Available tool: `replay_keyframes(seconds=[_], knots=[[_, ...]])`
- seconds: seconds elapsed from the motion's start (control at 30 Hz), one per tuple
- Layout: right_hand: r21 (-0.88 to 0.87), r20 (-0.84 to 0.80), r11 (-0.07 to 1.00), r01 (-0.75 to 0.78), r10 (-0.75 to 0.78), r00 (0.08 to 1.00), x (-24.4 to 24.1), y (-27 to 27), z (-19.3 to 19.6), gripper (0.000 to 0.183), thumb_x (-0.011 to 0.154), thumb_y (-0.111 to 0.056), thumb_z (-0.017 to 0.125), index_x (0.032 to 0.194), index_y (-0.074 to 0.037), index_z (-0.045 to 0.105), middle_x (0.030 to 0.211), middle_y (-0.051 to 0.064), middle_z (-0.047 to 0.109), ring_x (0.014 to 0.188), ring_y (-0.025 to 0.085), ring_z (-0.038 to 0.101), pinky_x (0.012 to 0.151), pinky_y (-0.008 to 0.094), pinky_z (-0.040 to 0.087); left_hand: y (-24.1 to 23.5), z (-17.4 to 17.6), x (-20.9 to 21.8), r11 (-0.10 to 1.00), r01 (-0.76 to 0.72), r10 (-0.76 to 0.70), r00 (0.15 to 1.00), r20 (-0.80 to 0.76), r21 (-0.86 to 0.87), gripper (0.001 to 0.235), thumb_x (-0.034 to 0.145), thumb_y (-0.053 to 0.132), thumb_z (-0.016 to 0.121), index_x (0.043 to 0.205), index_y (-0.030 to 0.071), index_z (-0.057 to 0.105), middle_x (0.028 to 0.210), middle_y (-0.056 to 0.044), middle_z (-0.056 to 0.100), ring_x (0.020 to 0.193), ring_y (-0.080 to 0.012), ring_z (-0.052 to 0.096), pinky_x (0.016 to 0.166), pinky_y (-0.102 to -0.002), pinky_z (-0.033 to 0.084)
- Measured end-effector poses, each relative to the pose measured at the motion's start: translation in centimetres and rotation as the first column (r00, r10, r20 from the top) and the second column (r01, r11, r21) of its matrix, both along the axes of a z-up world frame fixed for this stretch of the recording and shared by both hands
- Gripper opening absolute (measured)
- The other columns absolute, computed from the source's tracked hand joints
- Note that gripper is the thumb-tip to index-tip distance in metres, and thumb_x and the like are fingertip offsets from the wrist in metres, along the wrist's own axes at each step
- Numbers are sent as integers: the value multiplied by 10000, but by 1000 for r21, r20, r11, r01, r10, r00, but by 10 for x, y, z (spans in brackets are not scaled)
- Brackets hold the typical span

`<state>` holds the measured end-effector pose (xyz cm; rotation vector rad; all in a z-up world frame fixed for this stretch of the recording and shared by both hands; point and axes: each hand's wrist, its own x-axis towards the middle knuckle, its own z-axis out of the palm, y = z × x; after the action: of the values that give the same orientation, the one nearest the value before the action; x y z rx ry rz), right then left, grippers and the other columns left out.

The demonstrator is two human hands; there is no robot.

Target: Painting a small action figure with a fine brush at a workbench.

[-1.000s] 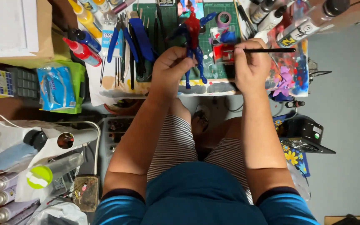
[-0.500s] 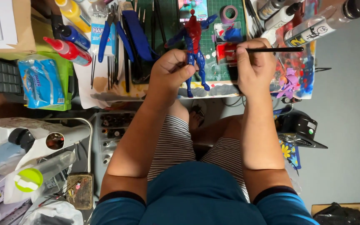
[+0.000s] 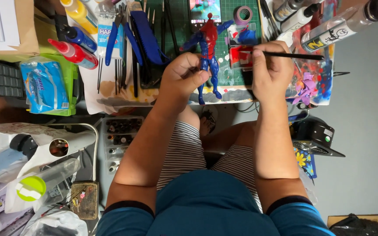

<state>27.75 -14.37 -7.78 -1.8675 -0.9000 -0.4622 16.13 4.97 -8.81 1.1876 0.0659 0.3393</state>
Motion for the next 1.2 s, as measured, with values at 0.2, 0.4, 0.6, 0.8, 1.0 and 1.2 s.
replay_keyframes(seconds=[0.2,0.4,0.6,0.8,1.0,1.2], knots=[[254,84,941,-222,207,975,20,-8,-18,116,1042,53,580,1043,139,658,935,248,602,814,316,621,788,423,500,0,-17,7,992,17,6,983,184,-127,191,936,169,749,962,-1,666,835,-83,643,761,-89,556,697,-226,432],[533,127,792,-298,273,954,15,-9,-33,126,983,56,655,991,151,573,807,267,571,756,312,575,737,450,518,-3,-10,7,978,59,-14,976,219,-202,178,924,161,751,918,23,639,765,-35,570,708,-63,496,652,-211,393],[699,107,644,-311,335,936,-49,8,9,164,959,-86,613,986,39,511,717,216,565,718,317,547,701,488,543,-20,6,-11,947,132,-63,970,233,-293,243,811,155,815,897,12,639,676,-28,518,596,-80,455,557,-198,345],[745,64,571,-345,453,889,-103,-15,36,156,904,-97,590,962,-12,473,659,223,543,694,297,526,767,599,617,-58,37,-45,837,301,-136,924,358,-458,381,830,255,869,977,-32,665,889,-182,704,778,-163,671,706,-275,553],[726,97,564,-393,482,871,-148,-41,62,89,970,-104,540,985,-57,466,699,185,581,741,241,539,824,617,639,-98,47,-81,789,386,-188,892,412,-477,339,818,163,841,994,-62,660,870,-168,683,795,-173,674,720,-268,571],[739,129,571,-358,402,906,-187,-66,69,92,968,-104,538,979,-49,466,668,169,560,719,248,531,769,582,653,-130,48,-112,786,435,-225,864,451,-440,322,802,128,831,993,-58,650,878,-205,670,814,-212,668,761,-287,576]])
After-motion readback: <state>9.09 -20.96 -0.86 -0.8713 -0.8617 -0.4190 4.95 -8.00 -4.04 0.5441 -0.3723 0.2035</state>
